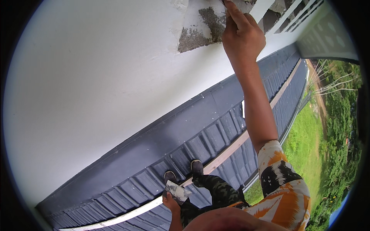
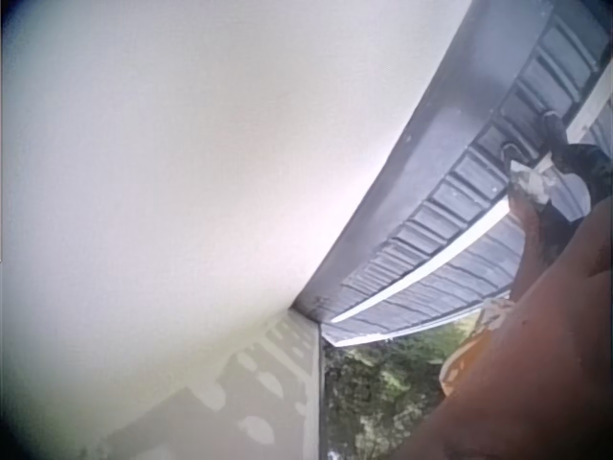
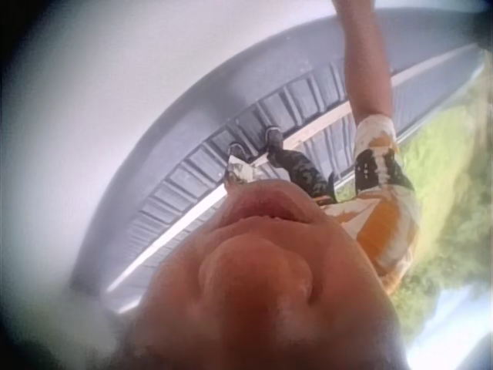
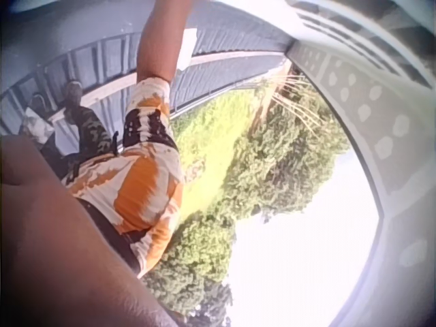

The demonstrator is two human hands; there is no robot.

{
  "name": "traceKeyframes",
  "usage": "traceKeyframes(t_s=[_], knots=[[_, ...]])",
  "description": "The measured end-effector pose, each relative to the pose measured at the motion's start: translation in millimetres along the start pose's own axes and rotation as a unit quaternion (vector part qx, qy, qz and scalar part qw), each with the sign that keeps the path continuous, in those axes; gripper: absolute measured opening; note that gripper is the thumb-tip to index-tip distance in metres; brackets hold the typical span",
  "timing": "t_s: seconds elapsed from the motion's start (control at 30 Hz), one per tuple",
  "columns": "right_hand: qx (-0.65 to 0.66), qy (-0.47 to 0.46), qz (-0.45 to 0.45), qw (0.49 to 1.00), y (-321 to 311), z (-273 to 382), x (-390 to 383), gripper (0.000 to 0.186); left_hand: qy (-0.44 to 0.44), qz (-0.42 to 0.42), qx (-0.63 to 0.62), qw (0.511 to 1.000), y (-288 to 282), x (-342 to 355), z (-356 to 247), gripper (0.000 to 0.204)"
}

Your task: The person uses a trowel and a smaller tool to apply and smooth white plaster onto a white wall with rectangular cutouts. They repeatedly scoop plaster from the trowel and spread it into the recessed areas, smoothing the surface.

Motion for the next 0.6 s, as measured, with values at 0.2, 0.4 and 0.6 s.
traceKeyframes(t_s=[0.2,0.4,0.6], knots=[[-0.052,0.012,0.112,0.992,1,2,-32,0.028,0.013,-0.011,-0.007,1.000,-9,1,3,0.022],[0.036,-0.005,-0.014,0.999,-10,9,-3,0.030,0.004,0.002,-0.005,1.000,1,-3,-5,0.022],[-0.039,-0.021,0.085,0.995,-11,23,-24,0.029,0.009,-0.010,-0.035,0.999,-9,0,-1,0.021]])
Point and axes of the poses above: each hand's wrist, its own x-axis towards the middle knuckle, its own y-axis out of the palm, z = x × y, the point moved 10 cm from there along x, towards the middle knuckle, and after that the axes turned 3 degrees about y, right-handed, at the moved point
